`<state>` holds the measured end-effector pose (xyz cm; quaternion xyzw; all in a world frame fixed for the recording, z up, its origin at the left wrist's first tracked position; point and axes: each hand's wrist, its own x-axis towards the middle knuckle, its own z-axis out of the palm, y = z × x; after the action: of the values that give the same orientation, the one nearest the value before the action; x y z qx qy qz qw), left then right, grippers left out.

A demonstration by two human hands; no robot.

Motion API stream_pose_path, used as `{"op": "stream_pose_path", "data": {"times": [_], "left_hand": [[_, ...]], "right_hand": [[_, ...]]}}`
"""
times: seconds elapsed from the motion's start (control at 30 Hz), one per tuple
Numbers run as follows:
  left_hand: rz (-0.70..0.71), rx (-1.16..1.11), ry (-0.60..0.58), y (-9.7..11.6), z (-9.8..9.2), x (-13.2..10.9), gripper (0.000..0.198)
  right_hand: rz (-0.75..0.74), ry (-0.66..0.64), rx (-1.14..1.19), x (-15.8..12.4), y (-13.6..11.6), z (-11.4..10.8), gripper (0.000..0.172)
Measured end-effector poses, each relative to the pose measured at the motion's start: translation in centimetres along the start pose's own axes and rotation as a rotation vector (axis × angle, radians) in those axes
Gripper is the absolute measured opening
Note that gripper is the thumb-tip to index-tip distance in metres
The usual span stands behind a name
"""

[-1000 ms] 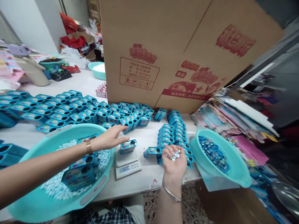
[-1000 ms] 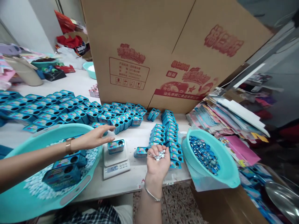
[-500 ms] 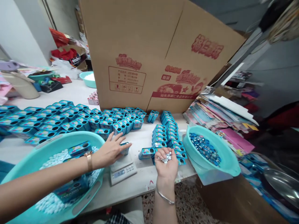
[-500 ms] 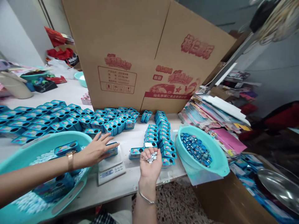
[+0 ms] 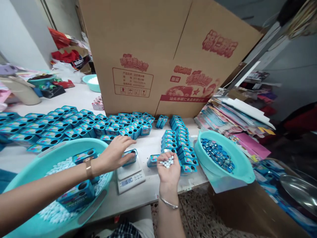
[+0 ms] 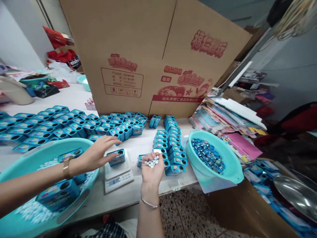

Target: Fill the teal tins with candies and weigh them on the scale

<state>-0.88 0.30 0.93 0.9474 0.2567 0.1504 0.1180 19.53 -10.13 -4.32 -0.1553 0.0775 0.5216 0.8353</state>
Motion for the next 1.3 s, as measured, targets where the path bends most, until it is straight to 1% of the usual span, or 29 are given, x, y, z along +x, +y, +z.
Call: {"op": "stream_pose_path", "data": {"times": [0.1, 0.2, 0.27, 0.37, 0.5, 0.57, 0.63, 0.73, 0.8, 0.87, 0.9, 0.93, 1.0, 1.07, 1.1, 1.2, 1.27, 1.3], "left_hand": [[0.076, 0.015, -0.009, 2.9, -0.6, 1.3, 0.025], [0.141, 0.081, 0.015, 4.8, -0.2, 2.0, 0.020], [0.157, 0.090, 0.047, 5.1, 0.2, 2.0, 0.019], [0.155, 0.055, 0.086, 4.8, 0.5, 1.9, 0.019], [0.151, 0.056, 0.071, 4.6, 0.4, 1.7, 0.014], [0.127, 0.072, 0.061, 4.3, 0.3, 1.6, 0.014], [0.059, 0.096, 0.064, 3.6, 0.3, 1.5, 0.020], [-0.067, 0.156, 0.035, 1.5, 1.0, 1.1, 0.045], [-0.127, 0.183, -0.015, -0.3, 2.1, 0.6, 0.065], [-0.170, 0.166, -0.083, -1.9, 3.5, 0.2, 0.079], [-0.193, 0.128, -0.131, -2.6, 4.2, 0.1, 0.081], [-0.218, 0.074, -0.190, -3.2, 5.0, 0.1, 0.078], [-0.263, -0.038, -0.300, -4.1, 6.1, 0.6, 0.062], [-0.280, -0.102, -0.348, -4.5, 6.8, 1.8, 0.046], [-0.275, -0.114, -0.342, -4.5, 6.9, 2.8, 0.043], [-0.249, -0.142, -0.288, -3.9, 7.5, 6.7, 0.044], [-0.229, -0.185, -0.289, -3.2, 8.3, 9.5, 0.048], [-0.216, -0.216, -0.308, -2.8, 8.9, 10.7, 0.050]], "right_hand": [[0.064, 0.063, -0.013, -0.1, 2.5, 1.1, 0.017], [0.128, 0.059, -0.017, -0.2, 4.2, 1.6, 0.021], [0.141, 0.032, -0.013, -0.3, 4.7, 1.5, 0.021], [0.123, 0.013, -0.013, -0.4, 5.0, 1.1, 0.019], [0.118, -0.002, -0.066, -0.5, 5.4, 0.8, 0.018], [0.124, 0.013, -0.077, -0.6, 5.2, 0.8, 0.019], [0.122, 0.060, -0.044, -0.8, 4.4, 0.7, 0.020], [0.064, 0.137, 0.010, -1.1, 1.8, 0.4, 0.022], [-0.011, 0.173, 0.019, -1.1, -0.4, -0.2, 0.021], [-0.092, 0.196, 0.021, -1.1, -2.5, -0.8, 0.021], [-0.129, 0.205, 0.027, -1.2, -3.5, -1.2, 0.020], [-0.160, 0.217, 0.038, -1.2, -4.5, -1.5, 0.020], [-0.205, 0.250, 0.074, -1.4, -6.2, -2.2, 0.019], [-0.236, 0.278, 0.105, -1.6, -7.6, -2.8, 0.019], [-0.254, 0.287, 0.113, -1.8, -8.1, -3.1, 0.019], [-0.313, 0.302, 0.119, -2.1, -9.3, -3.9, 0.020], [-0.343, 0.314, 0.126, -2.2, -9.7, -4.2, 0.020], [-0.353, 0.320, 0.129, -2.3, -9.8, -4.3, 0.020]]}}
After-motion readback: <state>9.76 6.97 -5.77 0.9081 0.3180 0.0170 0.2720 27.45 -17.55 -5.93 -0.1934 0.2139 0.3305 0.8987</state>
